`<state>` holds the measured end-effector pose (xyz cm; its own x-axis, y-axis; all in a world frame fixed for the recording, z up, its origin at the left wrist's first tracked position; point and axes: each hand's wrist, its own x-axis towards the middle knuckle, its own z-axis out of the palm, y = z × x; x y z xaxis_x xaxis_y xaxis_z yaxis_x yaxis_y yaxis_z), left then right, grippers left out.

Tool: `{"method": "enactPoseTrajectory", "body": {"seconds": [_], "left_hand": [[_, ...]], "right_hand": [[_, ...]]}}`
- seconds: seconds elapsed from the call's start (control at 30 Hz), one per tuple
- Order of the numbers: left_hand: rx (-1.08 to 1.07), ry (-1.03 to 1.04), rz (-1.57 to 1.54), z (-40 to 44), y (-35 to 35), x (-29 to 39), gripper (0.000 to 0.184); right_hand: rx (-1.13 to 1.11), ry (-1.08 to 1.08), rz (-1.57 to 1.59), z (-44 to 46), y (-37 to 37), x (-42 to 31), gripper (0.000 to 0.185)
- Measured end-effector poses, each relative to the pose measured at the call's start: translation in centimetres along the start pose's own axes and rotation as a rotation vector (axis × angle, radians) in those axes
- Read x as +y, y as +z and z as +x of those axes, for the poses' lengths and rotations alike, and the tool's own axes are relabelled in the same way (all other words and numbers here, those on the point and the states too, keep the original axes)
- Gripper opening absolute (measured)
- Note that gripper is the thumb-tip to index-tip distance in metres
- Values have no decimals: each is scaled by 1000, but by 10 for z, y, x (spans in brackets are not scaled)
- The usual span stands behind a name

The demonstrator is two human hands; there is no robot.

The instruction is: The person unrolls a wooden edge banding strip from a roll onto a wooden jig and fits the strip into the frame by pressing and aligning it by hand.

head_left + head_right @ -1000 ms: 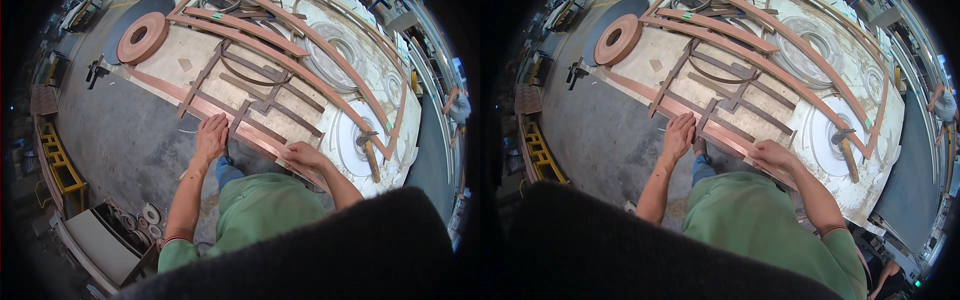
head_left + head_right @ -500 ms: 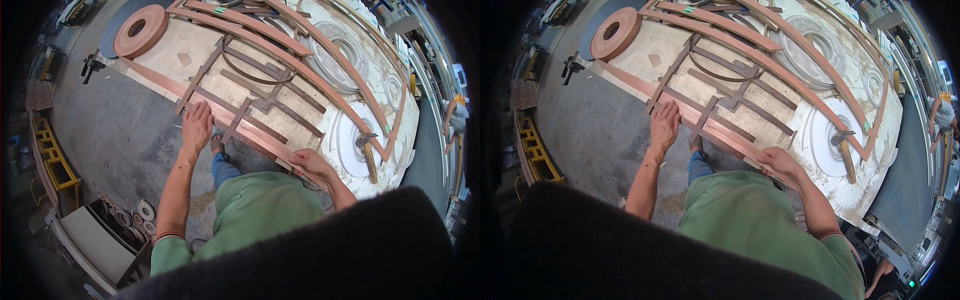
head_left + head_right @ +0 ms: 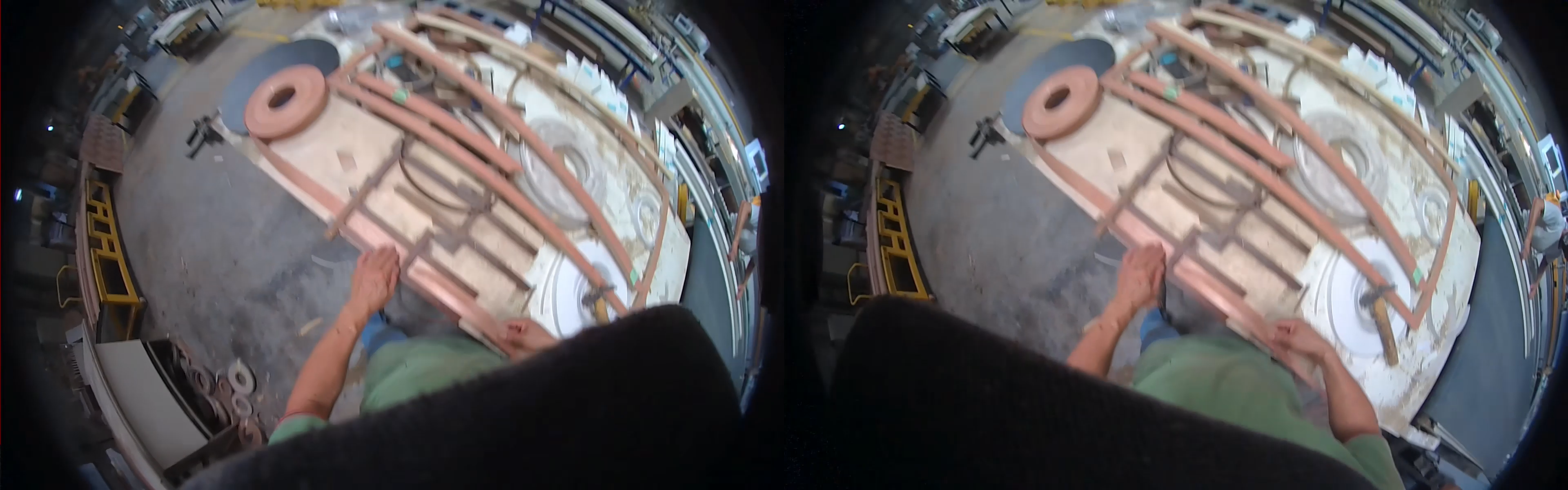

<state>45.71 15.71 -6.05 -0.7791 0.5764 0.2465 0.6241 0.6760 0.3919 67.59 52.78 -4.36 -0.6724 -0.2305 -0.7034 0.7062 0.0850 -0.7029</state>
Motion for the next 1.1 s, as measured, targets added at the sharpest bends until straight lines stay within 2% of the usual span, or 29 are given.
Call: {"method": "enactPoseTrajectory", "body": {"seconds": [0.03, 0.07, 0.1, 0.13, 0.17, 0.2, 0.27, 0.37, 0.43, 0.73, 1.1], "left_hand": [[2, -7, -3, -2, 3, -2, 33], [11, -2, -7, -3, 6, -4, 31], [16, -2, -17, -3, 10, -7, 30], [35, -2, -28, -3, 9, -5, 29], [41, 22, -32, -1, 4, -4, 29], [40, 38, -39, 0, 5, -7, 28], [12, 101, 26, -1, 21, -22, 28], [-228, 193, 103, 9, 26, -39, 30], [-285, 238, 106, 21, 24, -45, 30], [-5, 151, 165, 93, -7, -102, 30], [19, 86, 194, 98, -4, -91, 31]], "right_hand": [[22, -7, 0, 5, 5, -15, 19], [76, 1, -193, 35, 0, 8, 18], [72, -57, -271, 41, 9, -8, 19], [52, -214, -396, 61, 8, -3, 19], [-28, -90, 215, 86, 17, 16, 20], [-21, -39, 285, 96, 26, 16, 20], [-3, 19, 170, 104, 34, -17, 20], [11, 18, 48, 105, 37, -55, 20], [28, 11, 20, 102, 36, -67, 20], [151, -20, -20, 81, 38, -83, 19], [159, -83, 26, 60, 24, -70, 19]]}}
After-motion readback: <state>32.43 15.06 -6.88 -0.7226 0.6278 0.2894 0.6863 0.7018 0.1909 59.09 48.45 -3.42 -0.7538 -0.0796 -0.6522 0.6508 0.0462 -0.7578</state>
